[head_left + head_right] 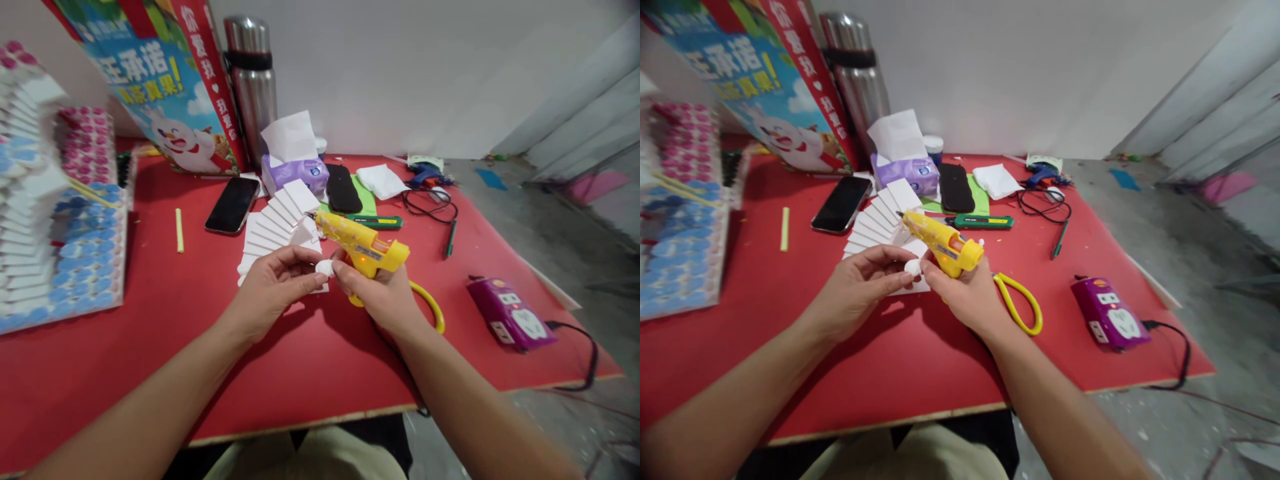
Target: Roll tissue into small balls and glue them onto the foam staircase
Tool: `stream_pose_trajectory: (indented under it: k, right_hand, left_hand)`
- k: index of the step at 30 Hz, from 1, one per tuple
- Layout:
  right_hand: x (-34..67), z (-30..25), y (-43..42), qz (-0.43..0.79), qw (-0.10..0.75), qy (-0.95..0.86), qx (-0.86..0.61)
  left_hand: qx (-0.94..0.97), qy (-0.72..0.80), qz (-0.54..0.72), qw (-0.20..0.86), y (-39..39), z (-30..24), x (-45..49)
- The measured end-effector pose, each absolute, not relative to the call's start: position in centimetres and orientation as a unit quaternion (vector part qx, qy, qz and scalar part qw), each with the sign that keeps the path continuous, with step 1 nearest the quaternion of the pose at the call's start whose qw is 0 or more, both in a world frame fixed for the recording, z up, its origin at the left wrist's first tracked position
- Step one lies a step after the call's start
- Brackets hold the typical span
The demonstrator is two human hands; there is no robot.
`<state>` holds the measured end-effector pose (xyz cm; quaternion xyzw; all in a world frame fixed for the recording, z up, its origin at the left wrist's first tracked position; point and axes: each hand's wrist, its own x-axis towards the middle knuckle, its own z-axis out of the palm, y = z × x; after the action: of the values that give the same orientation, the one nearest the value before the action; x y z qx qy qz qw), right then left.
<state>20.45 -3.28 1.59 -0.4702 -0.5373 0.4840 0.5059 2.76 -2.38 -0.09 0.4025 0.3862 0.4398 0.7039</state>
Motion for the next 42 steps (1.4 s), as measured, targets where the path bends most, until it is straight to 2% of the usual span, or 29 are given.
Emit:
stream_pose_trajectory:
  k: [15, 20, 25, 31, 42]
  right_hand:
    - [20.8, 1.4, -3.2, 0.494, 0.526, -0.504, -0.475]
    - [22.1, 2.3, -3.1, 0.498, 0.542, -0.522, -0.431]
    - [22.4, 2.5, -3.5, 0.541, 0.480, -0.547, -0.421]
    - [22.4, 2.1, -3.8, 0.540, 0.428, -0.573, -0.443]
    - [22.2, 2.0, -3.7, 0.529, 0.416, -0.576, -0.464]
  left_hand:
    - [0.404, 0.428, 0.475, 0.655, -2.3, 0.7, 3.0]
    - [0.423, 0.465, 0.535, 0.565, -1.4, 1.2, 1.7]
    - [0.441, 0.502, 0.560, 0.490, -0.6, 1.3, 0.8]
    - [0.440, 0.510, 0.549, 0.495, -0.3, 1.1, 0.6]
    - [0.444, 0.494, 0.529, 0.528, -0.8, 1.3, 0.8]
